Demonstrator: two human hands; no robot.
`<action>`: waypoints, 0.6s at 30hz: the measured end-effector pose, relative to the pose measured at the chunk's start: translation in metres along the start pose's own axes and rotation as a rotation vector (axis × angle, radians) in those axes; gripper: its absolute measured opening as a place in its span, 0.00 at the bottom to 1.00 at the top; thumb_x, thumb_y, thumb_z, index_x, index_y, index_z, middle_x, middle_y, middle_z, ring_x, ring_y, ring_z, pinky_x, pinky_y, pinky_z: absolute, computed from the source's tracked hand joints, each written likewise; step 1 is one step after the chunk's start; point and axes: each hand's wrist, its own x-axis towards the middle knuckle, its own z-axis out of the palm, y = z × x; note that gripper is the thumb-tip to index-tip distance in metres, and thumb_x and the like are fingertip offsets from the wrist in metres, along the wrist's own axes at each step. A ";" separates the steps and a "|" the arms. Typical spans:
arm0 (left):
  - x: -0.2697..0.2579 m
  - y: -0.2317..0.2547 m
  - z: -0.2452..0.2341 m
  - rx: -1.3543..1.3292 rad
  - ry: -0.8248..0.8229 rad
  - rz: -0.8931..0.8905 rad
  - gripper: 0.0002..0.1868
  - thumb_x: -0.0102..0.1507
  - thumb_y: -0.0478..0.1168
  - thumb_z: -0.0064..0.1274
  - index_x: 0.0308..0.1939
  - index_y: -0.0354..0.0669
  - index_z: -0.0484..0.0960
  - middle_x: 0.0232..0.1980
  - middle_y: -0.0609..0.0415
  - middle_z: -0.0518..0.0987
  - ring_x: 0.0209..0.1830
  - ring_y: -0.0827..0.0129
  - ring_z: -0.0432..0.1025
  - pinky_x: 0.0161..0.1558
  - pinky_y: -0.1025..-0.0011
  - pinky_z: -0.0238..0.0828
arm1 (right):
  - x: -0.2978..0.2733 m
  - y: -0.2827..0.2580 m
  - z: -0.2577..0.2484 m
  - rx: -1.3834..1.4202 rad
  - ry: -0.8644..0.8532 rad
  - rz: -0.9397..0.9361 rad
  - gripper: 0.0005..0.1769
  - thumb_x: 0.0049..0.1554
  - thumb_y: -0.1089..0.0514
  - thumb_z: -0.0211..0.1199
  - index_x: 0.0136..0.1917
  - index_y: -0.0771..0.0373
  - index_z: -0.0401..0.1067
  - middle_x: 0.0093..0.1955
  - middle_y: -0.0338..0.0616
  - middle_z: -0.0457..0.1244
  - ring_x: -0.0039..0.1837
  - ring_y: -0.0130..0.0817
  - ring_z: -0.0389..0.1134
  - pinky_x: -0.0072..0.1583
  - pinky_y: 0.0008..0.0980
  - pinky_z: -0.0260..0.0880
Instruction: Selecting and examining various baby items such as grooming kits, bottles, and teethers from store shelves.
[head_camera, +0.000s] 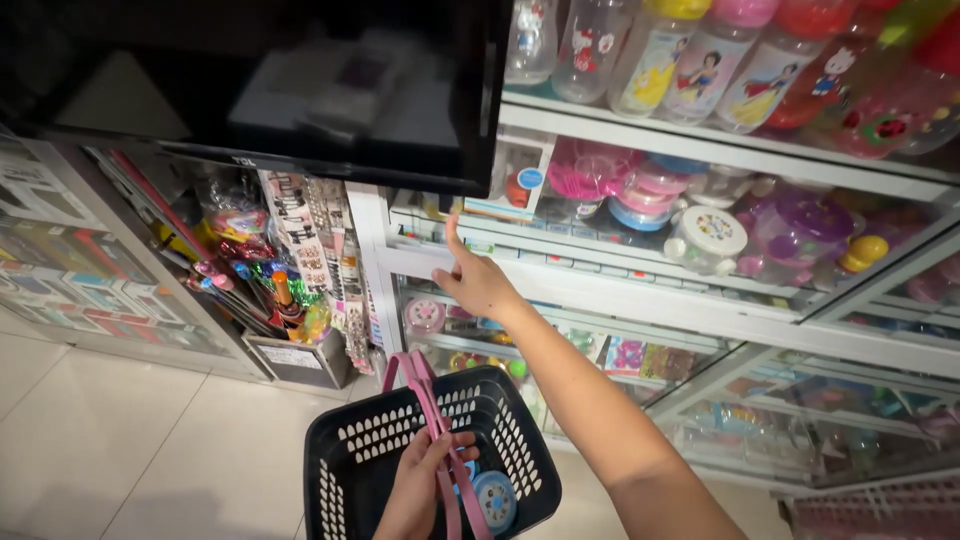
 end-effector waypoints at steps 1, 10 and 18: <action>-0.002 0.002 0.001 0.003 0.001 -0.011 0.14 0.67 0.40 0.45 0.53 0.36 0.74 0.48 0.44 0.85 0.47 0.59 0.79 0.46 0.65 0.74 | 0.002 -0.002 0.000 0.004 -0.002 0.010 0.58 0.60 0.47 0.60 0.85 0.52 0.19 0.36 0.50 0.69 0.40 0.45 0.71 0.50 0.36 0.70; -0.005 -0.005 -0.009 0.138 -0.139 -0.059 0.13 0.67 0.39 0.45 0.54 0.38 0.73 0.51 0.46 0.85 0.50 0.64 0.78 0.49 0.66 0.73 | -0.052 0.045 0.055 0.039 -0.019 0.037 0.22 0.58 0.42 0.65 0.48 0.65 0.76 0.39 0.50 0.69 0.39 0.40 0.69 0.45 0.38 0.70; 0.023 -0.068 0.014 0.358 -0.228 -0.053 0.20 0.66 0.40 0.49 0.61 0.38 0.73 0.55 0.53 0.82 0.55 0.66 0.77 0.56 0.70 0.72 | -0.198 0.143 0.126 0.623 -0.434 0.466 0.26 0.61 0.37 0.61 0.44 0.63 0.78 0.36 0.39 0.68 0.37 0.24 0.67 0.40 0.27 0.70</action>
